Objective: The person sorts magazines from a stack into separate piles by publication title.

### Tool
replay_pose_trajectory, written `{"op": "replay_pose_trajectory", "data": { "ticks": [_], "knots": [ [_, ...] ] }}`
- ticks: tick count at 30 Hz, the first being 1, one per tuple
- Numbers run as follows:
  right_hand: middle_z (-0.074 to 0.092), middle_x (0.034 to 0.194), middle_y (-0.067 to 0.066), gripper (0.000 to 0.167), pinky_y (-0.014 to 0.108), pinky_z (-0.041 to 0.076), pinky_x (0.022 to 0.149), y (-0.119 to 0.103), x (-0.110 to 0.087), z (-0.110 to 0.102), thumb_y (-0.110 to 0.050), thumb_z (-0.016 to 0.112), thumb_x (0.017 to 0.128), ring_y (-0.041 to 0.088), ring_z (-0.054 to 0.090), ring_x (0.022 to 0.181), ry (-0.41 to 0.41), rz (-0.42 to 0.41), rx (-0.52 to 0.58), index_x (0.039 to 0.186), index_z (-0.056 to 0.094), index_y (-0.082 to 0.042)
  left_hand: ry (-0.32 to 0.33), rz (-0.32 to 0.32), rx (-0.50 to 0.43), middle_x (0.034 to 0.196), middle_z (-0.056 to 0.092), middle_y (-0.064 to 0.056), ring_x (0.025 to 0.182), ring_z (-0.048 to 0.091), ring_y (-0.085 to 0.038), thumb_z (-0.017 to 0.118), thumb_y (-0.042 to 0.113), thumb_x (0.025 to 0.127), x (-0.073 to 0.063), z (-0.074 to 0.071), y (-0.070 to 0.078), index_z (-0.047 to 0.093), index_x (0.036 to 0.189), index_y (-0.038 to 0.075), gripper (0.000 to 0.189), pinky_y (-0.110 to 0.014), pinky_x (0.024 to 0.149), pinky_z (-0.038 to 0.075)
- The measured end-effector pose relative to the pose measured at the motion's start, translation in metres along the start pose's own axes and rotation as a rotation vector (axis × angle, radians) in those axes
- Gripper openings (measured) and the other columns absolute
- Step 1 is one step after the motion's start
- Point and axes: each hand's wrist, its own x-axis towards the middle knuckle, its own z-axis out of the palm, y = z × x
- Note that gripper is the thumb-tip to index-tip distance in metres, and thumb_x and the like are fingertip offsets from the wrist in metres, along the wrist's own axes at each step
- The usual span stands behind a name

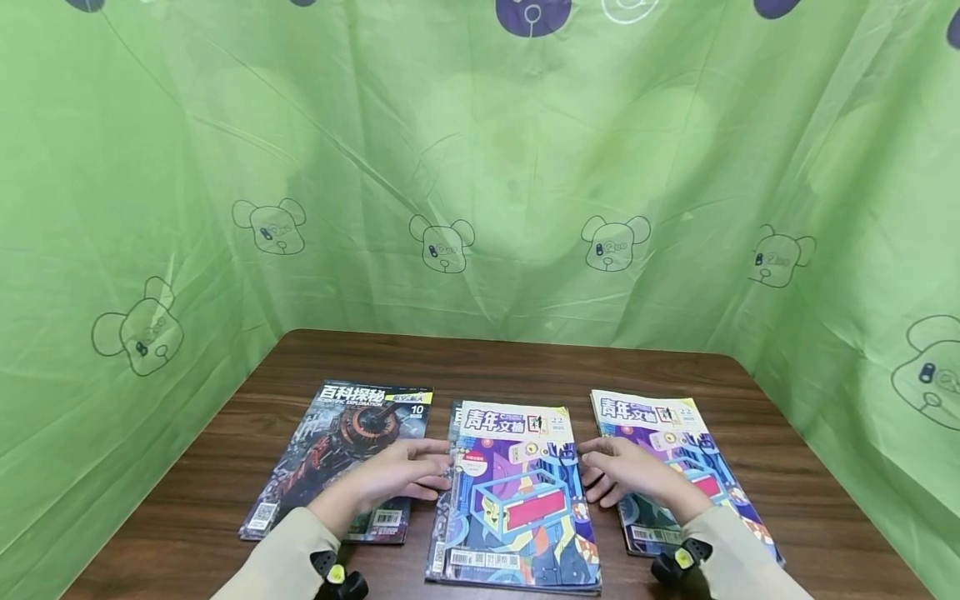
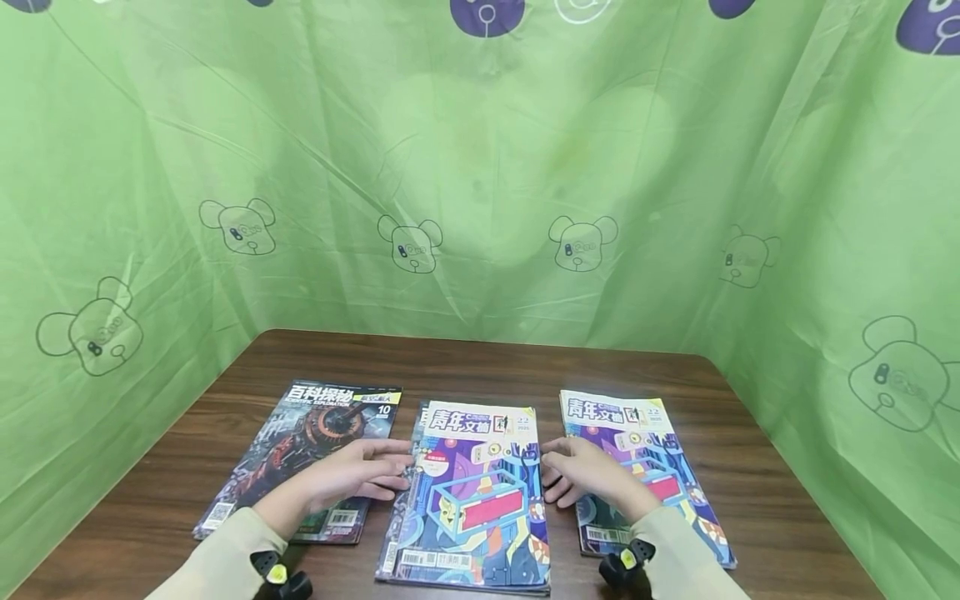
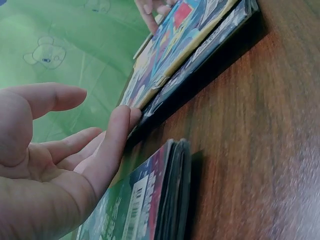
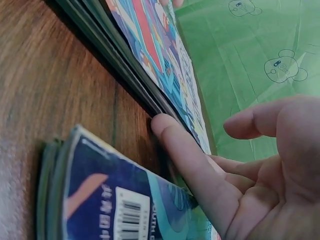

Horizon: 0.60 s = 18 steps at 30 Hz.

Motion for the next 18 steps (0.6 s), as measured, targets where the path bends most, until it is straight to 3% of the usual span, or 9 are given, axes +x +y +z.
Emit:
{"op": "replay_pose_trajectory", "data": {
  "ticks": [18],
  "knots": [
    [0.066, 0.091, 0.017, 0.057, 0.043, 0.063, 0.066, 0.005, 0.003, -0.001, -0.017, 0.049, 0.103, 0.030, 0.070, 0.077, -0.007, 0.016, 0.041, 0.142, 0.034, 0.021, 0.101, 0.000, -0.042, 0.136, 0.053, -0.031, 0.105, 0.067, -0.033, 0.067, 0.002, 0.090, 0.004, 0.012, 0.000, 0.031, 0.146, -0.019, 0.069, -0.038, 0.094, 0.055]
  ]
}}
